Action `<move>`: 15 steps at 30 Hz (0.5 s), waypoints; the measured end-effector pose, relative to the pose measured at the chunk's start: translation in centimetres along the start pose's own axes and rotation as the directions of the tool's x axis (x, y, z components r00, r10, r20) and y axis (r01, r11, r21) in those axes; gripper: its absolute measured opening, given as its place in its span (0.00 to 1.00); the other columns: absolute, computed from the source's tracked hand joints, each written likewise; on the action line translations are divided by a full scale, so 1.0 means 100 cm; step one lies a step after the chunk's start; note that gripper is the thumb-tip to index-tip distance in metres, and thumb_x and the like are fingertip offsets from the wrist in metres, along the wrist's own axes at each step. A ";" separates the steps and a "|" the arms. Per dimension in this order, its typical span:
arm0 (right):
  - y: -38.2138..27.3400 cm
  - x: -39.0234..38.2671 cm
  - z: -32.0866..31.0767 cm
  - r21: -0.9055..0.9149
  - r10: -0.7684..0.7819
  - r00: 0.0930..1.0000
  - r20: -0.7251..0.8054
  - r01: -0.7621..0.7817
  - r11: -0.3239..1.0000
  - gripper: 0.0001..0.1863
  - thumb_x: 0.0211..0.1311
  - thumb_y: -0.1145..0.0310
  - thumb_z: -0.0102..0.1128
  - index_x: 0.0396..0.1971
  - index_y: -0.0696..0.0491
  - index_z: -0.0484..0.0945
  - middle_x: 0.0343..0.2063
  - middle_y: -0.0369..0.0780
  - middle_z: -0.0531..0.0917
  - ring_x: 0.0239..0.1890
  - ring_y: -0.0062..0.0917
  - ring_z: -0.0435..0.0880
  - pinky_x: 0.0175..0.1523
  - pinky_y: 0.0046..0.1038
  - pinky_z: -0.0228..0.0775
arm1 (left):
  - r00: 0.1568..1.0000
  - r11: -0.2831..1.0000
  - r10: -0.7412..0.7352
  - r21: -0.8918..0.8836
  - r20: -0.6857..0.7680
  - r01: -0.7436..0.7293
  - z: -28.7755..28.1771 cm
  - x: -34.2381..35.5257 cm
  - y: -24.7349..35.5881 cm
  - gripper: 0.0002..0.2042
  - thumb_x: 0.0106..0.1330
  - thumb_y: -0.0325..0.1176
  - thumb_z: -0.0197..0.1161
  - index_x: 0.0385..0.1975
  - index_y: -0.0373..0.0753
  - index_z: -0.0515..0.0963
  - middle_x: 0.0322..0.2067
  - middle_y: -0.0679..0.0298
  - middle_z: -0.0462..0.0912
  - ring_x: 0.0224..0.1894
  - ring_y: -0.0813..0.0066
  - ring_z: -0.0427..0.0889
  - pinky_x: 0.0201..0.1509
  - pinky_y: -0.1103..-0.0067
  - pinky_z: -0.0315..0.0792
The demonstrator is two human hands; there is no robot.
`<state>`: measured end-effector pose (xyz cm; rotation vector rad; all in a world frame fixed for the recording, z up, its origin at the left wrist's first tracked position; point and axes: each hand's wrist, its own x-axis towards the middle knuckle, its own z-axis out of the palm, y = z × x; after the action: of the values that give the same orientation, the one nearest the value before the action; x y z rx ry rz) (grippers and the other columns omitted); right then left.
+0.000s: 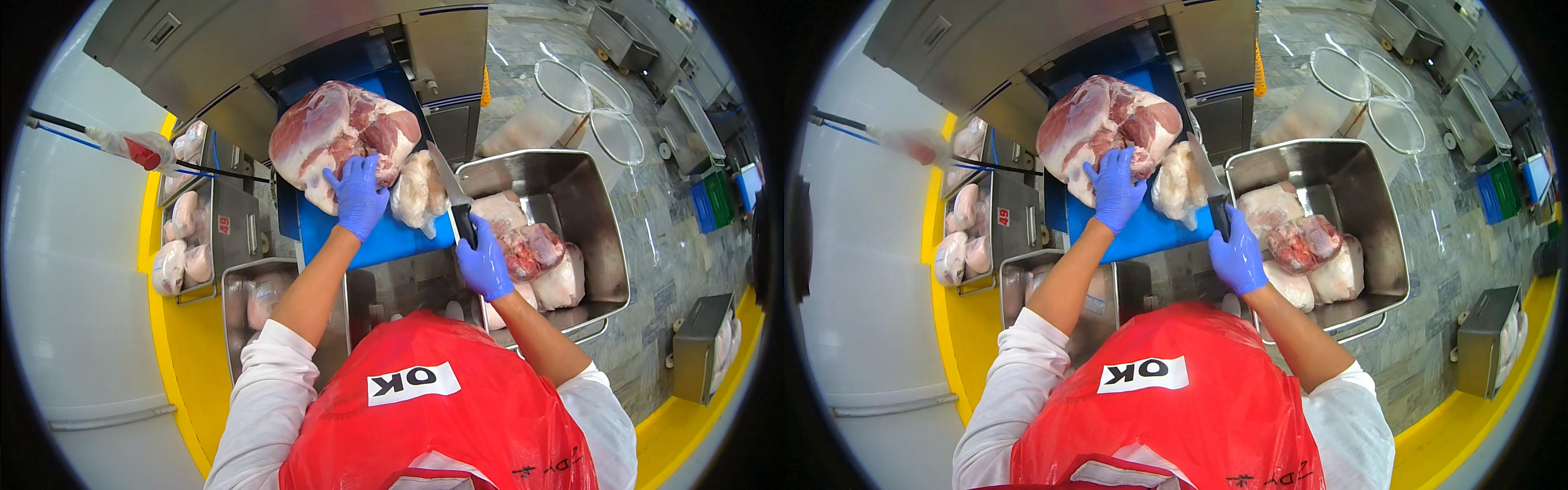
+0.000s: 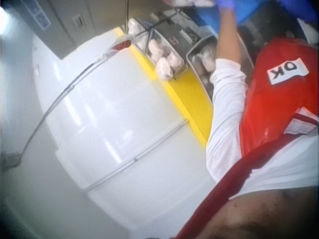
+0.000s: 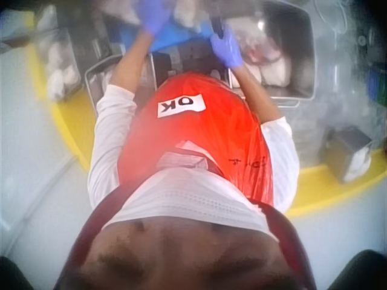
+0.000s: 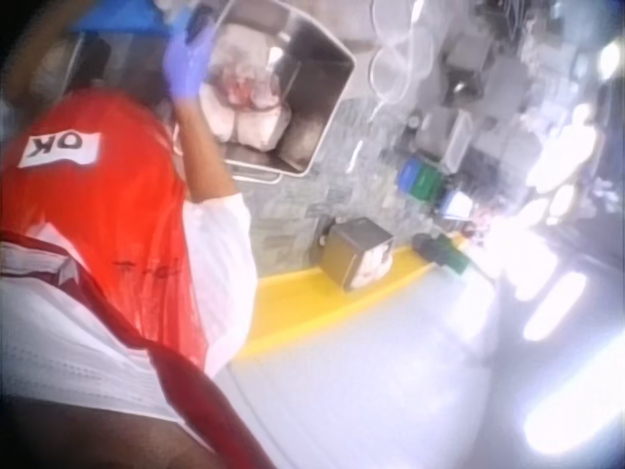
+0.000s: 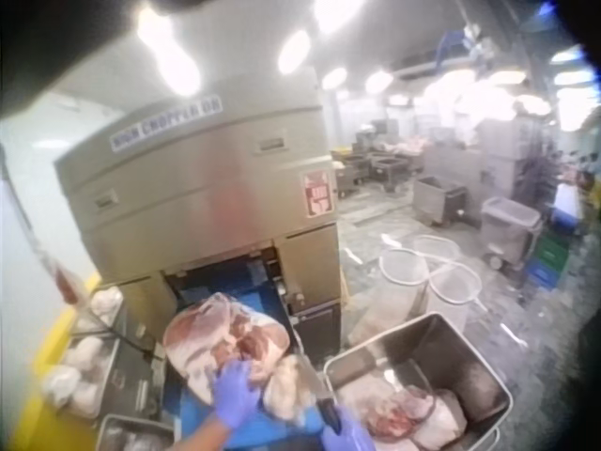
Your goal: The person removes a large piece of pork from a plastic bag and places it on a blue cutting board. Using a knife, they trim fat and connective tissue from the meat, placing the trimmed pieces into a metal tray. The person then retrieves another piece of pork from a bin and repeats the trimming process.
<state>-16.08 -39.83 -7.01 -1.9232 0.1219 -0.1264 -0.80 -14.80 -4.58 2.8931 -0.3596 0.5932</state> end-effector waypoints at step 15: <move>-0.031 0.129 0.074 -0.415 -0.250 0.967 -0.046 0.210 0.885 0.21 0.68 0.73 0.55 0.61 0.57 0.71 0.48 0.62 0.79 0.44 0.62 0.84 0.49 0.58 0.78 | 0.964 0.976 -0.064 -0.216 -0.257 0.007 -0.025 -0.033 -0.052 0.20 0.58 0.37 0.75 0.51 0.45 0.81 0.54 0.52 0.77 0.61 0.48 0.73 0.69 0.53 0.64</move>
<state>-2.13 -33.74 -6.31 -2.3475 -0.0197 -0.3820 -3.32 -8.66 -4.26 2.5695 -0.3104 0.8628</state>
